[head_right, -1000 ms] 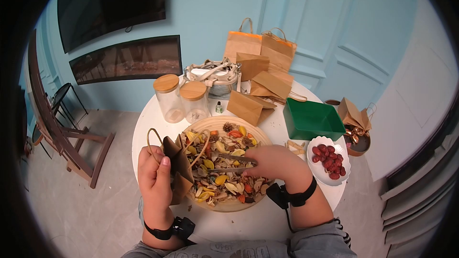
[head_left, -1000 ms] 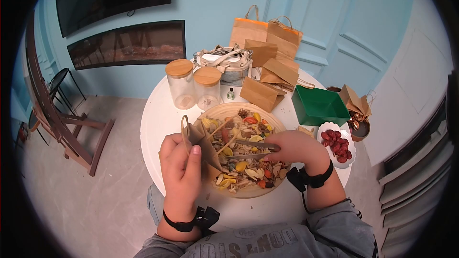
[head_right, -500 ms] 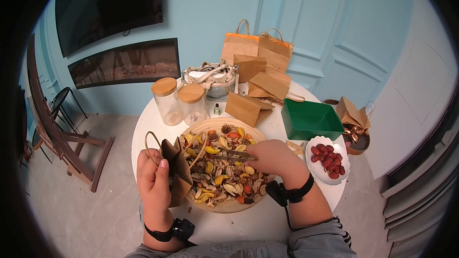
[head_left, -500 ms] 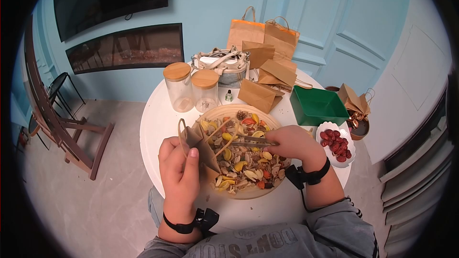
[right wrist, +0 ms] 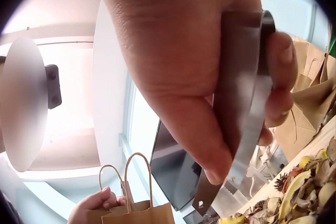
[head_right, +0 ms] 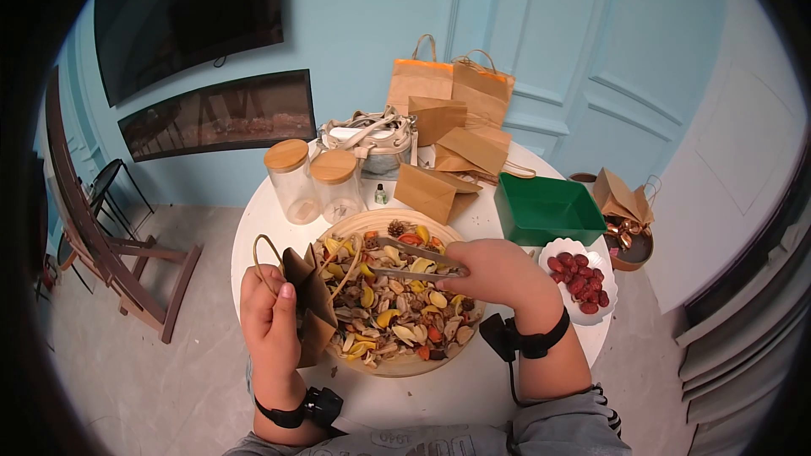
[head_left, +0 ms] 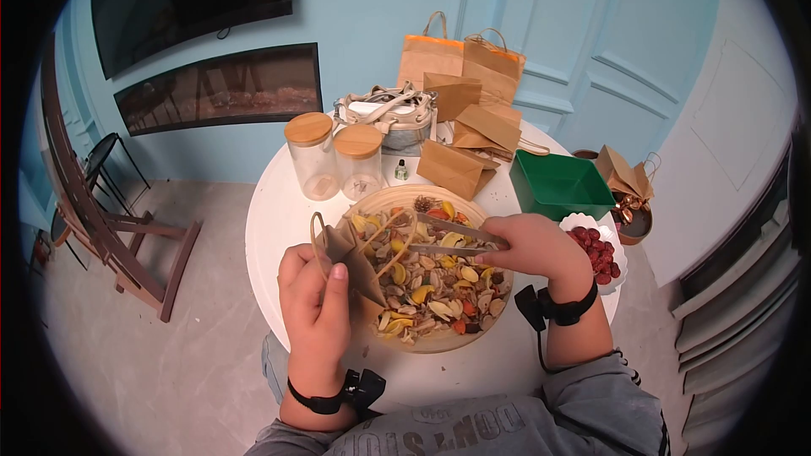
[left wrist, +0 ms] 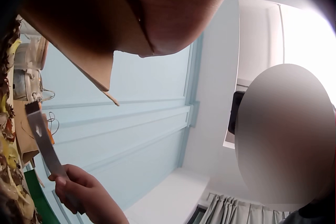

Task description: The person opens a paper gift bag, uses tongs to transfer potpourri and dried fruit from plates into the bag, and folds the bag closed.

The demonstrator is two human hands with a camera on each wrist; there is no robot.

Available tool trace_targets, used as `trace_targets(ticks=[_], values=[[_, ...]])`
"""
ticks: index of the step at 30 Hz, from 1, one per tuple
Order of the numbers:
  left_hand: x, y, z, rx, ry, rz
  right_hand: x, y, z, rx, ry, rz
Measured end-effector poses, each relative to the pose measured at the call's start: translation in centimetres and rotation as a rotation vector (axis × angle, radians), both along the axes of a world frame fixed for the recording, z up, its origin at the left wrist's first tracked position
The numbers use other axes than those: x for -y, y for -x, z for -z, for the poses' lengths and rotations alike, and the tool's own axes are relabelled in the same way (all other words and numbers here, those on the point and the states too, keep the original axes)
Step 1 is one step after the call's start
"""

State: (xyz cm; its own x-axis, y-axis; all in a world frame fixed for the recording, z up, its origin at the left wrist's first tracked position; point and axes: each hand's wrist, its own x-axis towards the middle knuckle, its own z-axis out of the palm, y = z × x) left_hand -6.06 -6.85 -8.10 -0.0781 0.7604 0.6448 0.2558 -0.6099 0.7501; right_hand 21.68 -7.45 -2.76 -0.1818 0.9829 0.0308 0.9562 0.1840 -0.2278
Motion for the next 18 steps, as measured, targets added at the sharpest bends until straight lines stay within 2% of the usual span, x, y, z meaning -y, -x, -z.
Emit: trace_targets(ticks=[4,11,16,18], values=[[0.0,0.0,-0.1,0.006,-0.007,0.010,-0.3,-0.2,0.3,0.087,0.151,0.076],[0.0,-0.1,-0.1,-0.006,-0.014,-0.009,-0.9,-0.1,1.5,0.050,0.260,0.112],[0.1,-0.1,-0.2,-0.002,0.001,0.003,-1.2,0.3,2.4,0.056,0.291,-0.043],[0.1,0.0,-0.2,0.002,0.004,0.005,-1.4,0.7,2.5,0.074,0.281,-0.033]])
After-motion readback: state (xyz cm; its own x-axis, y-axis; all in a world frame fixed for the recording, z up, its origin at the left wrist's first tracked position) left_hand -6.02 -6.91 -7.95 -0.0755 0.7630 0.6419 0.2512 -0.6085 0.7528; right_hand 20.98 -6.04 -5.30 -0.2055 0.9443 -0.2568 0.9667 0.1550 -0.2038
